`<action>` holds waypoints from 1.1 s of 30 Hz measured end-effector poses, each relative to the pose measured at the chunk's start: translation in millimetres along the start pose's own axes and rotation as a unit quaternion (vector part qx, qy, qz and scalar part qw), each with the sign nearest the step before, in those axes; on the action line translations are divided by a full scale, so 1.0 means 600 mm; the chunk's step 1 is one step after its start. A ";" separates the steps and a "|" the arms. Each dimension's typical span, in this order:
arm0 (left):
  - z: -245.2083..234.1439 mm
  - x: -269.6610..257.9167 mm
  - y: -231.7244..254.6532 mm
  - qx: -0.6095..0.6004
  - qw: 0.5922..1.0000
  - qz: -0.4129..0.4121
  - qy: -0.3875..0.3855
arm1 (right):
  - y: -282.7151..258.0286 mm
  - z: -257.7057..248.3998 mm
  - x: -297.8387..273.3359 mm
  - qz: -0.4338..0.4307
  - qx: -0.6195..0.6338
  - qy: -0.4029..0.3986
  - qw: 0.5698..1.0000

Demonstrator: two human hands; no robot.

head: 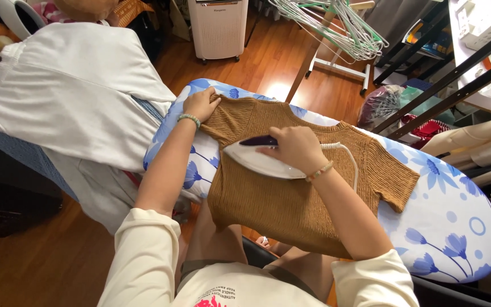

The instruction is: Ironing a brown short-sleeved shirt on a blue floral ironing board.

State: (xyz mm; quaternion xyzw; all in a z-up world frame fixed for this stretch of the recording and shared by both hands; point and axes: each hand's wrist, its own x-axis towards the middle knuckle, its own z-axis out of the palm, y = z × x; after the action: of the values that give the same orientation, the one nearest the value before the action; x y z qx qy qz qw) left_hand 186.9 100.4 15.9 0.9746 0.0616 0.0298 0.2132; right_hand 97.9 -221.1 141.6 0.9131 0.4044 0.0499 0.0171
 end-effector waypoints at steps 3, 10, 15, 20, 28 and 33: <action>-0.015 -0.013 0.007 -0.014 1.000 0.011 -0.011 | -0.013 -0.016 -0.014 -0.085 0.003 -0.043 0.995; -0.020 -0.024 0.016 -0.020 1.000 0.021 -0.012 | -0.037 -0.010 -0.028 -0.093 0.001 -0.060 0.994; -0.003 -0.013 -0.001 -0.017 1.000 0.025 -0.005 | -0.024 -0.003 -0.013 -0.025 -0.004 -0.011 1.000; -0.016 -0.023 0.003 -0.029 0.999 0.032 -0.009 | -0.051 -0.030 -0.036 -0.120 0.011 -0.072 0.990; -0.005 -0.017 -0.014 -0.087 0.996 0.036 0.001 | -0.027 -0.006 -0.016 -0.019 -0.022 -0.015 0.999; 0.008 0.000 -0.037 -0.144 0.989 0.031 -0.003 | 0.002 0.046 0.045 0.112 -0.066 0.055 0.990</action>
State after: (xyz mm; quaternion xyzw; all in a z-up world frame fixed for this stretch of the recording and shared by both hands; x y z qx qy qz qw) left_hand 184.7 118.3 2.2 0.9354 0.0254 0.0417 0.3503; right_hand 119.9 -201.9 116.5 0.9454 0.2957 0.1278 0.0492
